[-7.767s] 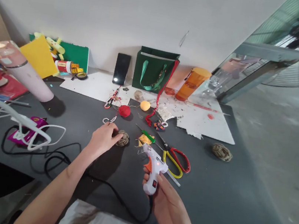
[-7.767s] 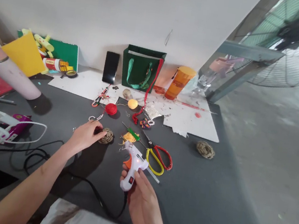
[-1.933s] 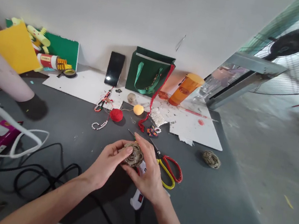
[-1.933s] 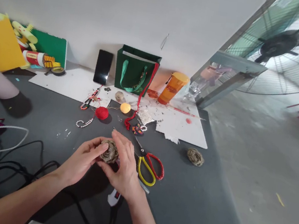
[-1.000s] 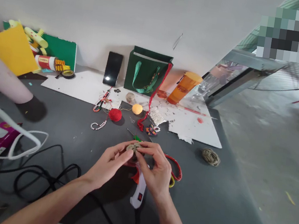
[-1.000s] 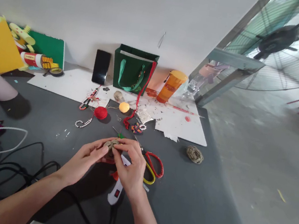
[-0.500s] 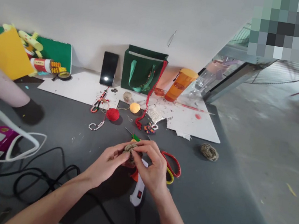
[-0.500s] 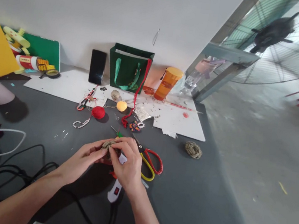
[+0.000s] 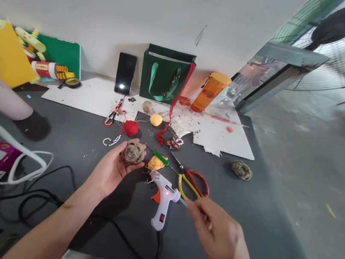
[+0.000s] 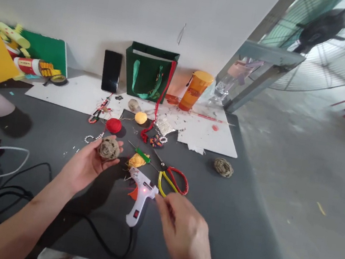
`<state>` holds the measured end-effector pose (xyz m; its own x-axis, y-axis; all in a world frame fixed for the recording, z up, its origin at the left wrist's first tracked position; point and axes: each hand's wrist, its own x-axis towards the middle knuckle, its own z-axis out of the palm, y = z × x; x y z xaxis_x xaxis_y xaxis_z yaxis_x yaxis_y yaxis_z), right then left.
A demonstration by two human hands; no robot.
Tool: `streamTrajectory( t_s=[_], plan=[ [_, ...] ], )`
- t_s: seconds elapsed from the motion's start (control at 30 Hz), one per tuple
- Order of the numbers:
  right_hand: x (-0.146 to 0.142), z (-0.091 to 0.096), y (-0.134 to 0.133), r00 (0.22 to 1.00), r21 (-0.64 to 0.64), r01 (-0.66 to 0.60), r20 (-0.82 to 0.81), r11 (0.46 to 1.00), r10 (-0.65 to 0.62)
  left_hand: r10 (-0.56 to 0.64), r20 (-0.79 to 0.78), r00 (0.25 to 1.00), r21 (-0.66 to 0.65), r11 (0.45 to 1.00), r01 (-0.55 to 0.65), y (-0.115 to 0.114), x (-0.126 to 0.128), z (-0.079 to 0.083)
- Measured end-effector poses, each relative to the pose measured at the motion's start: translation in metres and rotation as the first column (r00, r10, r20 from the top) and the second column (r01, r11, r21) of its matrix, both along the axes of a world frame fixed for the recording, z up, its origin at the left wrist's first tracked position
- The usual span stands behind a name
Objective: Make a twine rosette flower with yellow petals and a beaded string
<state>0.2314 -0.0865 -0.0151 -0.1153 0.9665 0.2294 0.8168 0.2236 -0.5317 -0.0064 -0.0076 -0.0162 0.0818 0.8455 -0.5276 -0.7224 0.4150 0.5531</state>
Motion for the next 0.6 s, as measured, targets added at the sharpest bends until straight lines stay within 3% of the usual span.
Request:
streamTrajectory(
  t_s=[0.1, 0.2, 0.27, 0.4, 0.6],
  plan=[
    [-0.005, -0.017, -0.028, 0.999, -0.041, 0.028, 0.026, 0.999, -0.027, 0.077, 0.001, 0.997, 0.017, 0.997, -0.077, 0.004, -0.005, 0.004],
    [-0.019, -0.035, -0.039, 0.995, -0.005, 0.104, -0.007, 0.995, -0.104, 0.101, -0.014, 0.995, 0.03, 0.995, -0.1, 0.005, -0.006, 0.004],
    [-0.031, -0.041, -0.038, 0.993, 0.012, 0.117, -0.019, 0.993, -0.117, 0.102, -0.022, 0.995, 0.023, 0.995, -0.102, 0.005, -0.005, 0.003],
    [-0.05, -0.044, -0.031, 0.999, 0.022, -0.014, 0.035, 1.0, 0.013, 0.114, -0.024, 0.993, 0.018, 0.993, -0.113, 0.005, -0.005, 0.001],
    [-0.06, -0.054, -0.03, 0.991, 0.036, 0.101, 0.085, 0.994, -0.103, 0.09, -0.023, 0.996, -0.007, 0.996, -0.09, 0.007, -0.006, -0.001]
  ],
)
